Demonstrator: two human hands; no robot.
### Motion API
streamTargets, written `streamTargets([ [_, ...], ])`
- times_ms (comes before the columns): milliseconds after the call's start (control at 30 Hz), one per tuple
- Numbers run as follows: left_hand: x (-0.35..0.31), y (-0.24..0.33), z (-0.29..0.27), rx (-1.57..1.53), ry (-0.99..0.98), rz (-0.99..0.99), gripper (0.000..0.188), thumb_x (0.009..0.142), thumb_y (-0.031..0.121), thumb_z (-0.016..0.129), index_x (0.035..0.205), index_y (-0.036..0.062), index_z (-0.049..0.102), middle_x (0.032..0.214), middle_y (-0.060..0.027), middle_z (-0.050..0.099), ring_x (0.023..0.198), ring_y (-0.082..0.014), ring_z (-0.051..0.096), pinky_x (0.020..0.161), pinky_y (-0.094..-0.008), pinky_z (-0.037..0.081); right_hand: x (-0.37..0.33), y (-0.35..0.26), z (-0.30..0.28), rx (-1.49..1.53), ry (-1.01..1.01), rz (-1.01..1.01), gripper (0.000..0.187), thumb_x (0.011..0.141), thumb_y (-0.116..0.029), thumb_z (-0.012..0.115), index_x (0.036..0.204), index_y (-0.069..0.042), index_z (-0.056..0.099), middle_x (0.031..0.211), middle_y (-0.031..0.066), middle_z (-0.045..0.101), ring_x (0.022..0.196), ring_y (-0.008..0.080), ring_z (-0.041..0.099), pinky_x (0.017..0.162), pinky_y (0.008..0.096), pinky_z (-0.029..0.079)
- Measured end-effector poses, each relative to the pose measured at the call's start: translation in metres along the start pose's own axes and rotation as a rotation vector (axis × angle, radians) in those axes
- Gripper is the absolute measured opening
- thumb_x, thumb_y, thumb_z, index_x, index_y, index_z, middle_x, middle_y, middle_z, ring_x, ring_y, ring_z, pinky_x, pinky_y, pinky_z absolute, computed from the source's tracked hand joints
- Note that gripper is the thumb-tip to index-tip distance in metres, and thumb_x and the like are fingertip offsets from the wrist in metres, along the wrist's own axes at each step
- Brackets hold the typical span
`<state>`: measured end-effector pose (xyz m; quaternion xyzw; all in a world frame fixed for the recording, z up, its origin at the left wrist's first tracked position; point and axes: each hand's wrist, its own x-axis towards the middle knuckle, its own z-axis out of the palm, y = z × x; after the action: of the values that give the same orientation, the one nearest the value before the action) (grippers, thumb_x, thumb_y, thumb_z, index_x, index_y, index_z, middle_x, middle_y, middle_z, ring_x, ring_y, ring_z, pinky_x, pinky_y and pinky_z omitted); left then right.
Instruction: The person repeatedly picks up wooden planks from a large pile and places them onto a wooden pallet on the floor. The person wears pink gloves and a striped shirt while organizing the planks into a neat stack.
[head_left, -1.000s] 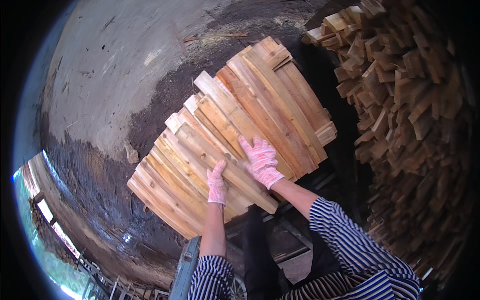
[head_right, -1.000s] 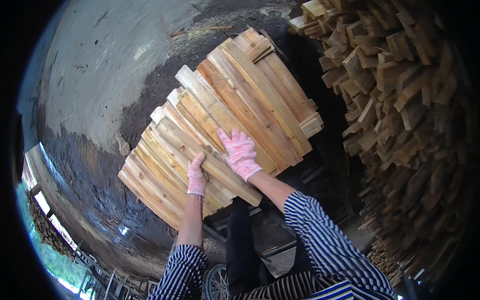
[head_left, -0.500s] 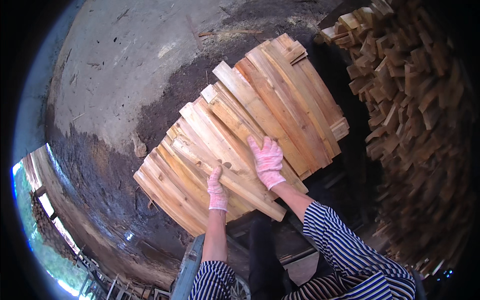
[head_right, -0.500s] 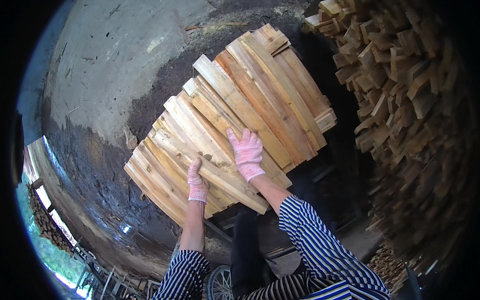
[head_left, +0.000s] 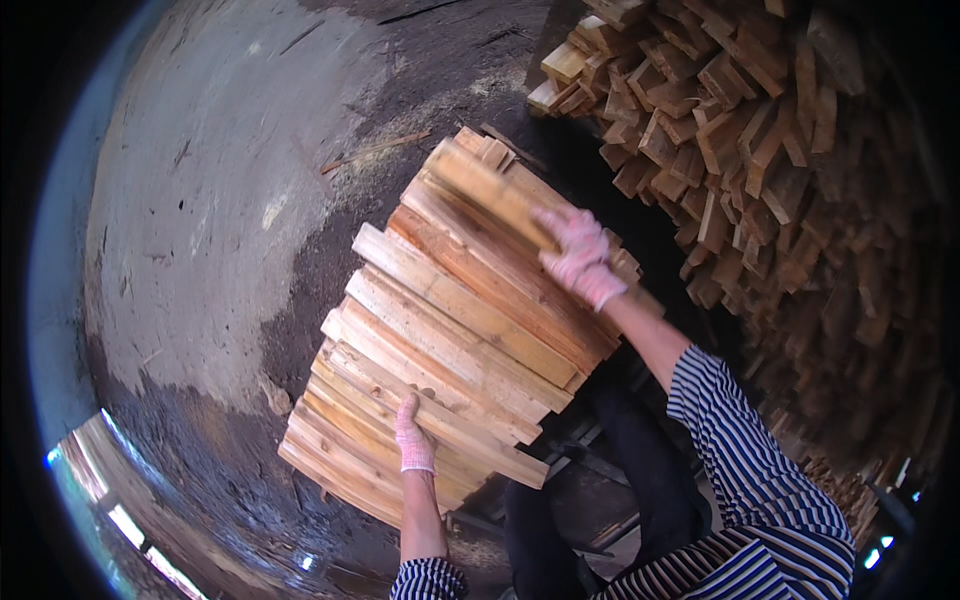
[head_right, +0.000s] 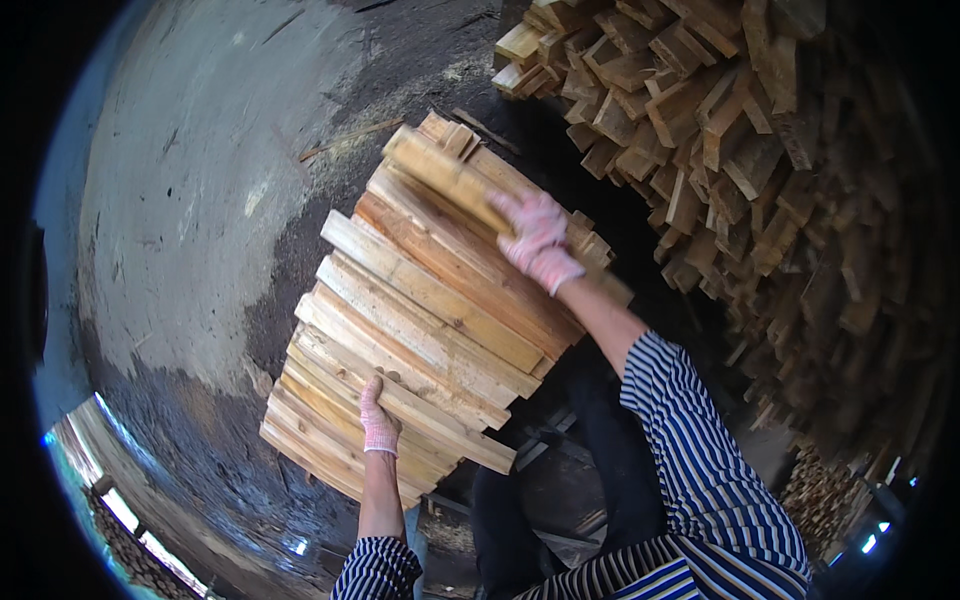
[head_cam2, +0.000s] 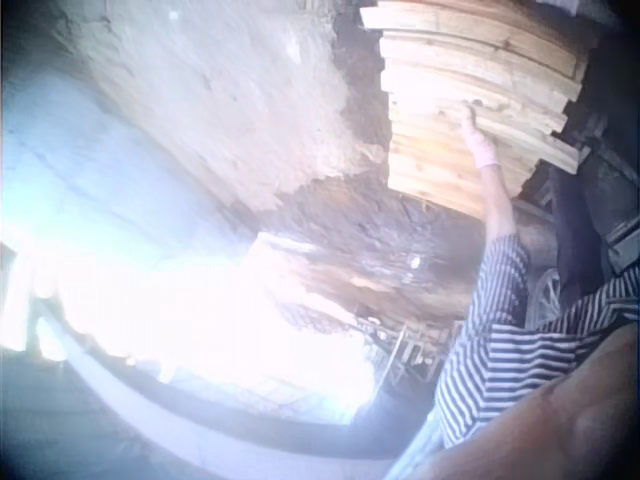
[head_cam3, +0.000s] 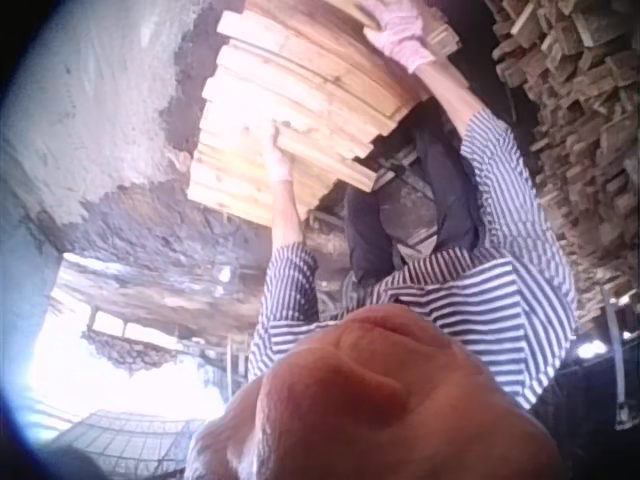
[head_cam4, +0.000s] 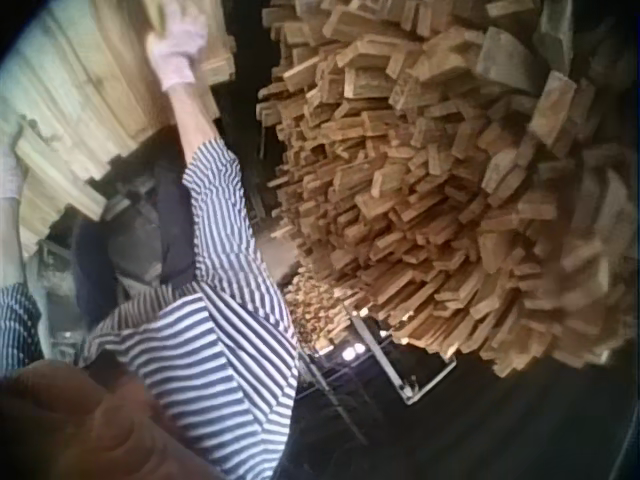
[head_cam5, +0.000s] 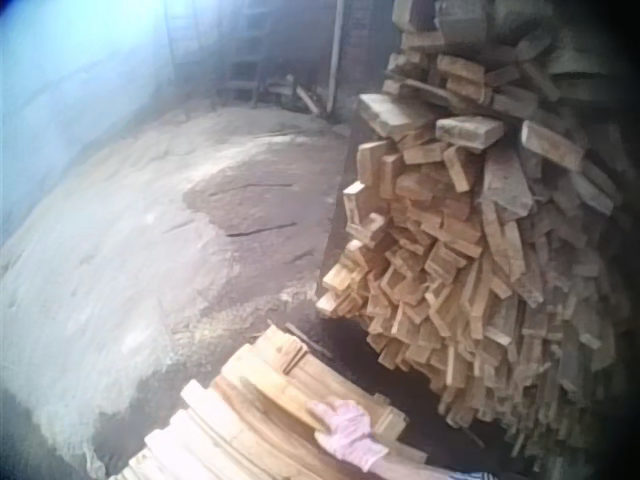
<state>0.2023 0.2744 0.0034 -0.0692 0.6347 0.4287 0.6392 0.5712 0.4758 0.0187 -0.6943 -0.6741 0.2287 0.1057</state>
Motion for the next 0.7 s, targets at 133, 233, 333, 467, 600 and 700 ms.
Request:
streamTargets([
  [133,0.027,-0.015,0.021,0.065,0.041,0.046,0.042,0.085,0.025,0.072,0.12,0.005,0.063,0.111,-0.0119,0.067,0.103,-0.0284,0.063,0.097,-0.0431,0.05,0.029,0.056,0.05,0.038,-0.008,0.017,0.057,0.088,-0.033,0.065,0.143,-0.029,0.053,0.15,0.0143,0.046,0.134,0.0385,0.043,0.115,0.0461,0.033],
  [233,0.023,-0.025,0.028,0.047,0.037,0.036,0.043,0.086,0.023,0.072,0.124,0.0047,0.064,0.117,-0.0112,0.066,0.11,-0.027,0.061,0.101,-0.0426,0.047,0.032,0.055,0.057,-0.01,-0.17,0.028,0.059,0.092,-0.038,0.062,0.148,-0.03,0.047,0.152,0.0165,0.043,0.139,0.0383,0.039,0.116,0.0472,0.031],
  [333,0.013,-0.027,0.044,0.143,0.172,-0.004,0.048,0.088,0.025,0.072,0.13,0.0046,0.062,0.125,-0.0116,0.063,0.117,-0.0256,0.058,0.104,-0.0418,0.045,0.021,0.034,0.036,-0.096,-0.113,0.001,0.059,0.09,-0.034,0.065,0.146,-0.029,0.048,0.151,0.017,0.042,0.135,0.0385,0.041,0.111,0.0486,0.036],
  [467,0.012,-0.015,0.072,0.114,0.151,-0.044,0.065,0.092,0.036,0.069,0.145,0.0055,0.05,0.142,-0.0121,0.054,0.128,-0.0257,0.052,0.11,-0.0434,0.04,-0.045,-0.064,0.057,0.064,-0.252,0.006,0.066,0.083,-0.03,0.07,0.145,-0.029,0.049,0.146,0.0195,0.043,0.132,0.0383,0.043,0.107,0.0516,0.038],
  [600,0.02,0.012,0.111,0.134,0.012,-0.044,0.08,0.096,0.058,0.058,0.154,0.0086,0.034,0.152,-0.0151,0.043,0.134,-0.0317,0.047,0.113,-0.0476,0.039,-0.072,-0.083,0.108,-0.009,-0.421,-0.047,0.07,0.08,-0.035,0.074,0.145,-0.027,0.049,0.141,0.0208,0.044,0.129,0.0392,0.045,0.106,0.0511,0.039],
  [700,0.023,0.031,0.11,0.102,-0.035,-0.028,0.085,0.094,0.068,0.049,0.154,0.0092,0.033,0.152,-0.0171,0.042,0.136,-0.0336,0.045,0.113,-0.0486,0.039,-0.066,-0.084,0.092,0.118,-0.397,-0.025,0.068,0.082,-0.039,0.073,0.145,-0.026,0.049,0.141,0.0217,0.044,0.127,0.0405,0.045,0.107,0.0481,0.04],
])
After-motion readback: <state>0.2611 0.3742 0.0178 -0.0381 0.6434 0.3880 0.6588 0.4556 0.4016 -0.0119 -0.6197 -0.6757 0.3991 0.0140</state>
